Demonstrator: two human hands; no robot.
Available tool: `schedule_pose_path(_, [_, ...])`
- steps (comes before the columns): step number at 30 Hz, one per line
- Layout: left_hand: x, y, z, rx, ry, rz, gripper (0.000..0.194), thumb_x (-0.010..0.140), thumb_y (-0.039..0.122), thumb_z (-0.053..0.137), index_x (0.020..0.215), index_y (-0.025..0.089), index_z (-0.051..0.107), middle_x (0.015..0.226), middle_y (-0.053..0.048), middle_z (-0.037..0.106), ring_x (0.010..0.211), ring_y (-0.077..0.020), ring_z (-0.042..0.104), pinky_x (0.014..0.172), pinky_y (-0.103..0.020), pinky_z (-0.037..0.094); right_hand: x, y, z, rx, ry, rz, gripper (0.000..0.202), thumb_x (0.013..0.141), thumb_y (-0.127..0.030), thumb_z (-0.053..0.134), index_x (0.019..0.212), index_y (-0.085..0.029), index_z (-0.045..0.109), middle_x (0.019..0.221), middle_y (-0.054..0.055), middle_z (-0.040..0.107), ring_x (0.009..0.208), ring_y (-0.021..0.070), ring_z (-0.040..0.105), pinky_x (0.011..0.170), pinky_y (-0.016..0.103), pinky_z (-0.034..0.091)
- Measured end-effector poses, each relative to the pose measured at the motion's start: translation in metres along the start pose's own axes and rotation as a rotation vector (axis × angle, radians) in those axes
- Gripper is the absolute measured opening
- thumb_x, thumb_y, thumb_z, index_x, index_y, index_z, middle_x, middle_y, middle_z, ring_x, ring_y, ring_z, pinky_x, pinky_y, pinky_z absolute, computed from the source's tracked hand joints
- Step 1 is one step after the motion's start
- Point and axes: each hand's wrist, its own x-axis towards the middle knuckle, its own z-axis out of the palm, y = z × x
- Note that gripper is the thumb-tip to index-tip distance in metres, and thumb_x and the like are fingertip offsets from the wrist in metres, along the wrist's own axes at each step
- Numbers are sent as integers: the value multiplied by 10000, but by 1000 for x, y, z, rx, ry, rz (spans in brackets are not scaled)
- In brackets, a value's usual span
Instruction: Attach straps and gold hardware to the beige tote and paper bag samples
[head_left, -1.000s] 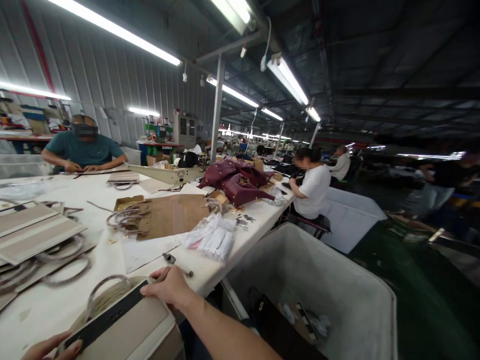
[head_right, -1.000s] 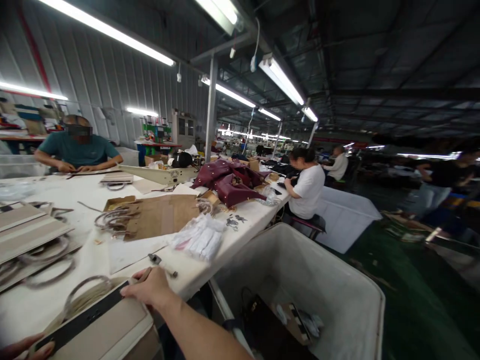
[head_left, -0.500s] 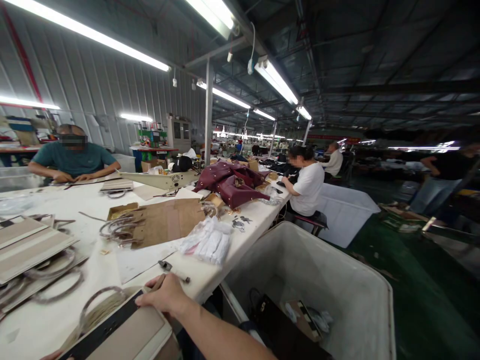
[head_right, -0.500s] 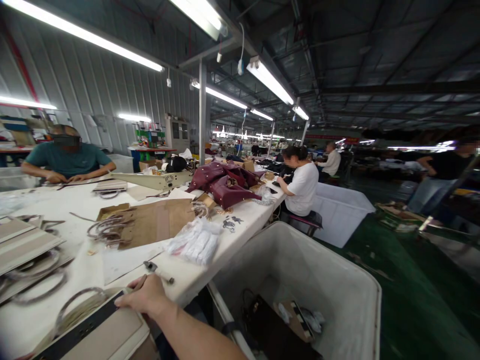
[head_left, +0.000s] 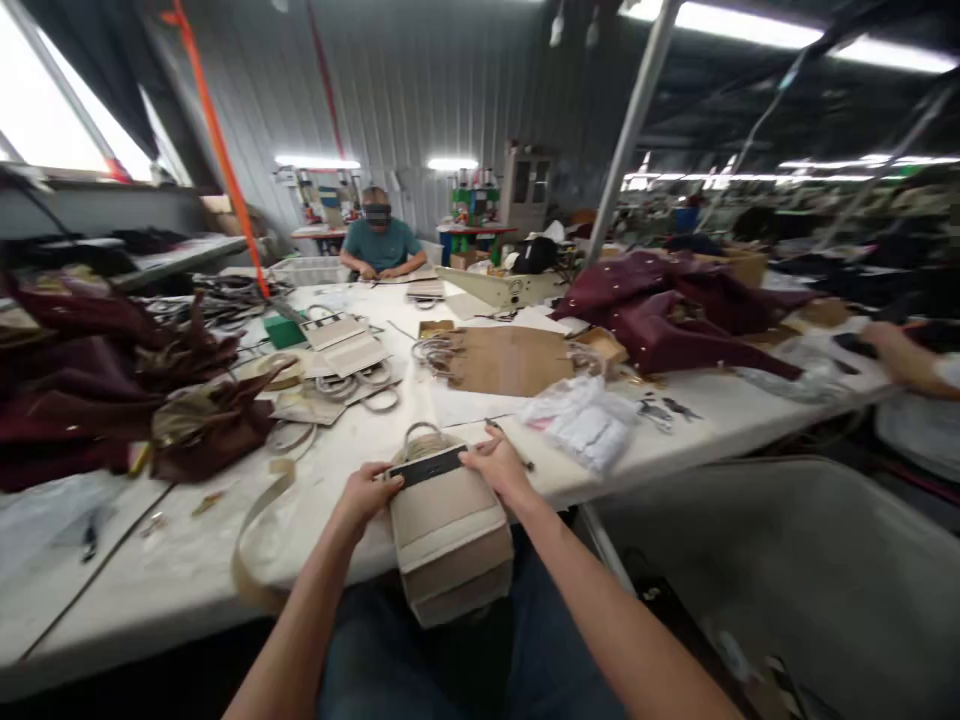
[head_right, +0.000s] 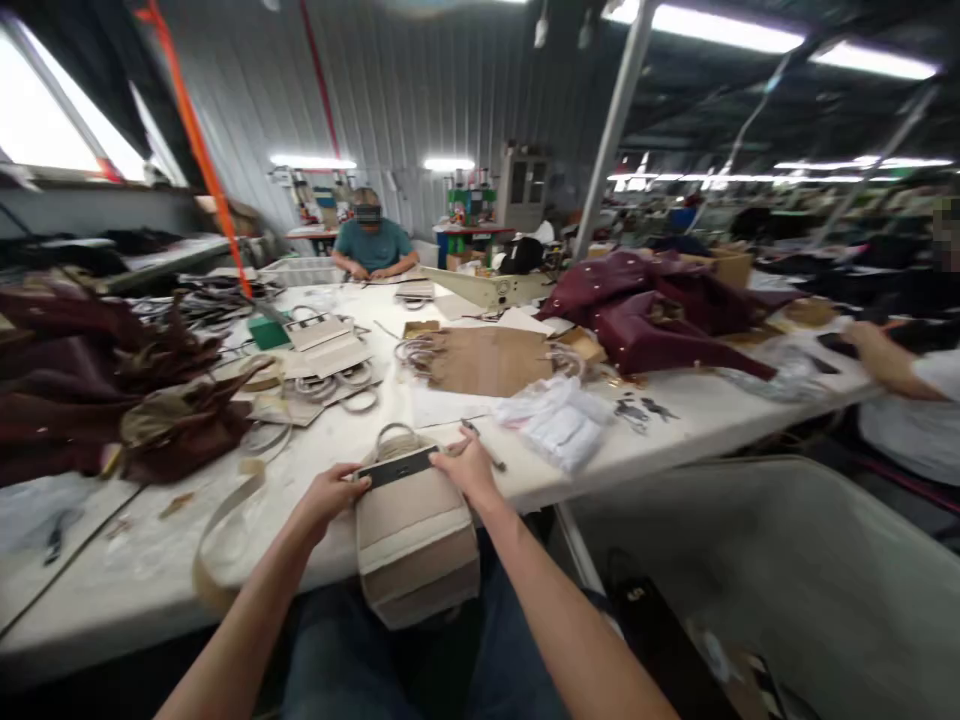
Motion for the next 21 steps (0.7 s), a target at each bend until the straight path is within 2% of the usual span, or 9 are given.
schedule_pose_path(3, [2,-9,1,-59,-3,-14,486,620,405,878,1026,139,846,1020,-133,839,985,-313,757,820,-365,585,-2,0,0,-173,74,-102,1109,744,-504,873,1700,-166,425,1359,142,762,1211,313,748,1114,449,561])
schedule_pose_path(6, [4,-17,0,-78,-42,-7,399,639,383,886,961,151,855,979,-116,835,964,-304,747,803,-353,577,-4,-6,-3,-342,144,-264,1131,772,-465,850,1751,-181,360,1562,189,650,1438,372,624,1228,513,497])
schedule_pose_path(7, [5,-19,-1,-82,-61,-4,377,646,379,882,944,150,856,953,-110,830,943,-300,742,792,-351,573,-4,-8,-3,-389,149,-325,1092,784,-442,839,1744,-183,388,1627,197,601,1503,384,570,1265,531,467])
schedule_pose_path(9, [6,-20,-1,-84,-89,7,340,669,361,858,931,144,858,914,-100,819,906,-286,731,776,-346,561,-1,-10,-3,-446,105,-428,900,815,-396,812,1652,-194,552,1676,186,570,1554,386,519,1314,556,416])
schedule_pose_path(11, [7,-20,-1,-78,-92,24,314,691,333,824,937,141,861,915,-95,814,899,-276,721,775,-340,549,3,-9,-3,-422,-8,-476,614,864,-368,760,1457,-211,735,1586,160,666,1480,358,595,1295,545,443])
schedule_pose_path(13, [6,-21,-1,-67,-74,40,297,705,311,795,941,143,860,959,-95,815,929,-272,716,788,-335,543,6,-6,-3,-331,-127,-456,434,909,-371,705,1301,-220,815,1426,140,770,1306,312,707,1186,490,539])
schedule_pose_path(16, [5,-24,1,-53,-48,57,271,719,311,777,924,150,852,990,-87,807,965,-273,708,813,-333,539,7,0,-4,-226,-181,-374,420,918,-438,695,1255,-231,836,1337,122,809,1098,269,760,1007,424,604])
schedule_pose_path(19, [6,-30,2,-60,-36,62,268,738,340,776,925,161,843,970,-78,794,968,-276,704,832,-336,539,8,2,-6,-197,-184,-348,456,891,-497,722,1240,-233,851,1336,125,811,1057,270,755,990,428,597])
schedule_pose_path(21, [6,-32,3,-55,-30,77,276,743,344,773,937,162,844,1031,-92,792,1017,-284,703,867,-337,542,10,0,-8,-196,-216,-345,470,880,-513,732,1227,-224,864,1328,134,813,1068,282,753,1005,440,589])
